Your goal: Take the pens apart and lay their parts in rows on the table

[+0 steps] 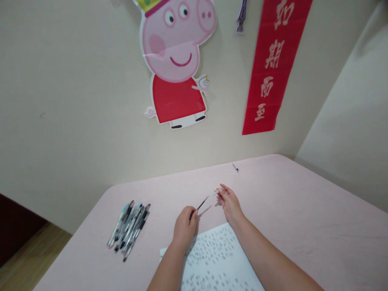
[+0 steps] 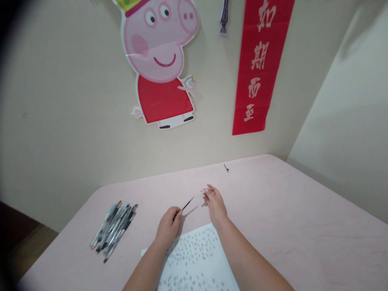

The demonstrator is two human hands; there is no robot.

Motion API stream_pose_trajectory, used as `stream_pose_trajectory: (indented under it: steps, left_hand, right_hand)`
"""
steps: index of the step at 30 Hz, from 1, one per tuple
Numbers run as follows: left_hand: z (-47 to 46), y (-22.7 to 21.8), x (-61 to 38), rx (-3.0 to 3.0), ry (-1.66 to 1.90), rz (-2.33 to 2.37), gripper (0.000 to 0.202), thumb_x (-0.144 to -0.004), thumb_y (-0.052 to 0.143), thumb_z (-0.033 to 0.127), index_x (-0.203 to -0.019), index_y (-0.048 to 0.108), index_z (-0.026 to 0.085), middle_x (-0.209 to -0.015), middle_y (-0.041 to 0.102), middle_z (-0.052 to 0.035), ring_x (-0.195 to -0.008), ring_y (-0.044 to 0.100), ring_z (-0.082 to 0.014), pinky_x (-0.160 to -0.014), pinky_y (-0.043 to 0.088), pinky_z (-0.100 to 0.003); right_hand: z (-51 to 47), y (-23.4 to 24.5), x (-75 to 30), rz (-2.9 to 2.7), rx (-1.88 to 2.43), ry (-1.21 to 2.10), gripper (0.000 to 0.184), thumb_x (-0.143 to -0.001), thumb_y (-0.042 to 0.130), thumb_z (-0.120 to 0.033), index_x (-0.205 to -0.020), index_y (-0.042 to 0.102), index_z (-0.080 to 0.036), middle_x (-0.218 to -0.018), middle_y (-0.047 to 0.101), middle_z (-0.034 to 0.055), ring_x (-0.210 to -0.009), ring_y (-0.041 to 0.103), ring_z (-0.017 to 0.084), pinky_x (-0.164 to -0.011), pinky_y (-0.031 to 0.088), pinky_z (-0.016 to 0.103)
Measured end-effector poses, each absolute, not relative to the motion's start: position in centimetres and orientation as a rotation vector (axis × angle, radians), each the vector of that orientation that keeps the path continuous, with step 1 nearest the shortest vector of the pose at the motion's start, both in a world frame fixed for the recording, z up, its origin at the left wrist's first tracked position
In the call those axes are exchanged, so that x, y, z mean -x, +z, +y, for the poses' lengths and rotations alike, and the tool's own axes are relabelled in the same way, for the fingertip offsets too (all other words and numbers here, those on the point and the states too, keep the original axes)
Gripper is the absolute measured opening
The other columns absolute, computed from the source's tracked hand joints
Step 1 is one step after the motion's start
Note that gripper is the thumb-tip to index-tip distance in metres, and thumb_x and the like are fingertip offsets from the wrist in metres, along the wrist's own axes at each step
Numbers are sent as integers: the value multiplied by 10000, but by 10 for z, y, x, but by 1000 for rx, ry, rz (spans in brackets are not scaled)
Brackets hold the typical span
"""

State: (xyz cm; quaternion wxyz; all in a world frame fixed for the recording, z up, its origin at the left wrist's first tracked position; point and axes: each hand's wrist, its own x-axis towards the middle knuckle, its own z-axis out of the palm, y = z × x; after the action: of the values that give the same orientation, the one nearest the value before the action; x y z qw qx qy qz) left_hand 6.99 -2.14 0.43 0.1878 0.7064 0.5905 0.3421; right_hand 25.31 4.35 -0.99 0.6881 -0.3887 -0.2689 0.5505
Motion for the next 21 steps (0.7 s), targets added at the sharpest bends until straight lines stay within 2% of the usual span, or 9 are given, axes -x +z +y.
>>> stream_pose_trajectory:
  steps: [5,11,15,17,21]
  left_hand:
    - [-20,4,-70,-1977,976,1660,248,-881,368,330,-822,569,196,-811,620,-50,-776,580,-192,-709,440,-307]
    - [-20,1,-69,-1981,980,1670,241,-879,369,327,-824,568,203,-802,613,-44,-766,574,-193,-694,438,-311]
    - [-20,1,-69,-1972,990,1666,245,-881,367,330,-826,568,202,-804,616,-45,-769,575,-193,-701,439,-313]
    - [-19,2,-69,-1957,1009,1667,253,-886,360,336,-824,566,203,-804,618,-46,-772,578,-194,-703,441,-314]
    - [-19,2,-70,-1924,1045,1662,264,-893,351,338,-817,564,202,-798,619,-46,-775,577,-193,-707,443,-314]
  right_hand:
    - [47,-23,-254,-876,1097,1018,390,-646,712,-322,-1002,611,-202,-738,630,-9,-585,554,142,-508,441,264]
    - [44,-31,-257,-1310,1271,758,244,-661,636,-201,-894,687,-248,-687,634,-7,-616,549,170,-675,452,336]
    - [40,-20,-257,-1367,1210,632,253,-652,645,-186,-891,704,-247,-856,659,44,-788,571,221,-825,440,404]
    - [35,-11,-255,-1374,1145,592,257,-698,626,-205,-938,701,-259,-940,657,54,-874,566,238,-882,421,427]
    - [23,3,-247,-1444,1034,615,278,-802,553,-211,-1028,687,-298,-963,671,46,-921,575,231,-906,423,421]
